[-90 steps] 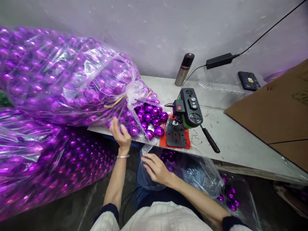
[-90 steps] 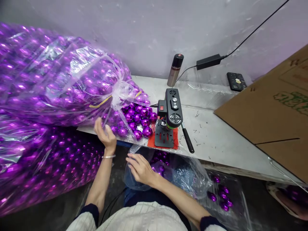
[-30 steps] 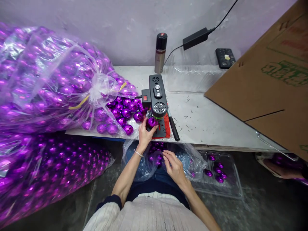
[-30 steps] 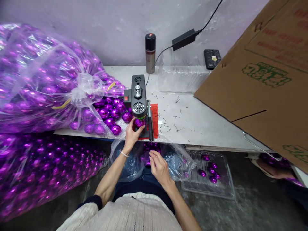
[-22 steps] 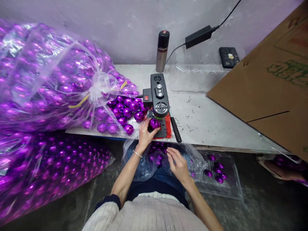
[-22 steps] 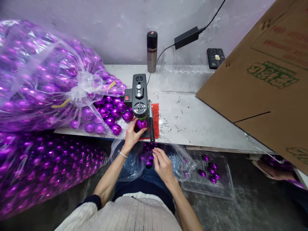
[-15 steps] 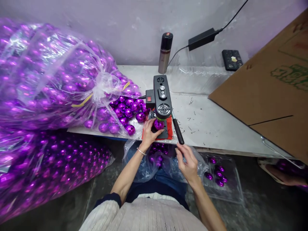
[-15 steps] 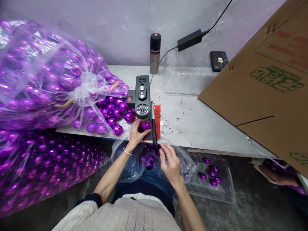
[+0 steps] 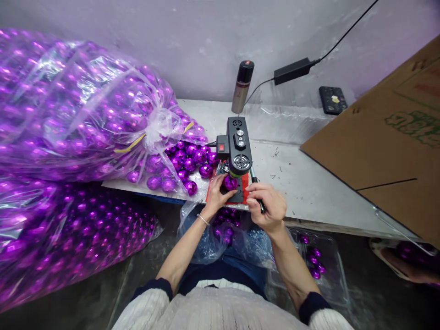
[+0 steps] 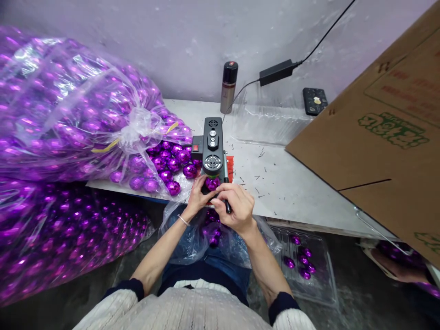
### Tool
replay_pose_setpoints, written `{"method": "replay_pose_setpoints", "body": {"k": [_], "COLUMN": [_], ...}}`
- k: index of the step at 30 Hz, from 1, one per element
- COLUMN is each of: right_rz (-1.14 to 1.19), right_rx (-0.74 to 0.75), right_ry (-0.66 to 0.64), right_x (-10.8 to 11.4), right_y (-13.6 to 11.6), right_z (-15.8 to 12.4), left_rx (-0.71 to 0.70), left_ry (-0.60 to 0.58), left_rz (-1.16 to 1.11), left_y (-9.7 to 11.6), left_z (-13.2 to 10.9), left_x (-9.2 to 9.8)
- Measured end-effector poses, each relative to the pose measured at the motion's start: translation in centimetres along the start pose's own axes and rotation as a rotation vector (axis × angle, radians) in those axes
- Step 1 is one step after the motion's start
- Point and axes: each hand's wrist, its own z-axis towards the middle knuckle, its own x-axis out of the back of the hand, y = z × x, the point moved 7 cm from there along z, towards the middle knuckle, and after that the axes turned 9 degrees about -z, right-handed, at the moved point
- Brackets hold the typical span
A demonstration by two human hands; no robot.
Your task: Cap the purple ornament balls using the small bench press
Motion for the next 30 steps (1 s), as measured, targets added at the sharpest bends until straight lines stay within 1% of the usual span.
{"method": "replay_pose_setpoints", "body": {"k": [3,7,10,12,17,23,27,30], "right_rz": [-0.081,-0.075,-0.061,-0.063,-0.065,-0.022,-0.057,-0.073], "right_rx": [0.044,0.134,0.12,0.099,0.046,0.034,0.105,0.115], "right_ry": [0.025,0.133,0.216,0.242,0.274,0.279,0.249,0.245], "right_x": [-0.9,-1.9,-2.4,-2.8,-3.4,-3.8,-4.3,-4.0], "right_y": [0.1,0.4,1.1,1.4,2.2,2.6,2.0,1.6], "right_z": [-0.7,-2.0,-3.0,-3.7,-5.2,-5.6,-5.8,-5.4], "left_rx": [-0.003,0.002,-0.002,-0.002,0.004,-0.016,-0.006,-0.011], "left_ry": [0.015,0.008,0.008,0.009,0.002,-0.002,0.001,0.009], "left_rz": [-0.004,0.028,0.037,0.038,0.024,-0.016,-0.03,-0.041], "left_y": [-0.1,-0.2,-0.3,-0.3,-0.2,-0.1,0.0,0.1], "left_z": [-0.1,-0.1,-0.1,-0.1,-0.1,0.1,0.1,0.1], "left_x": [0.0,-0.2,-0.2,-0.2,-0.2,-0.3,-0.3,-0.4]}}
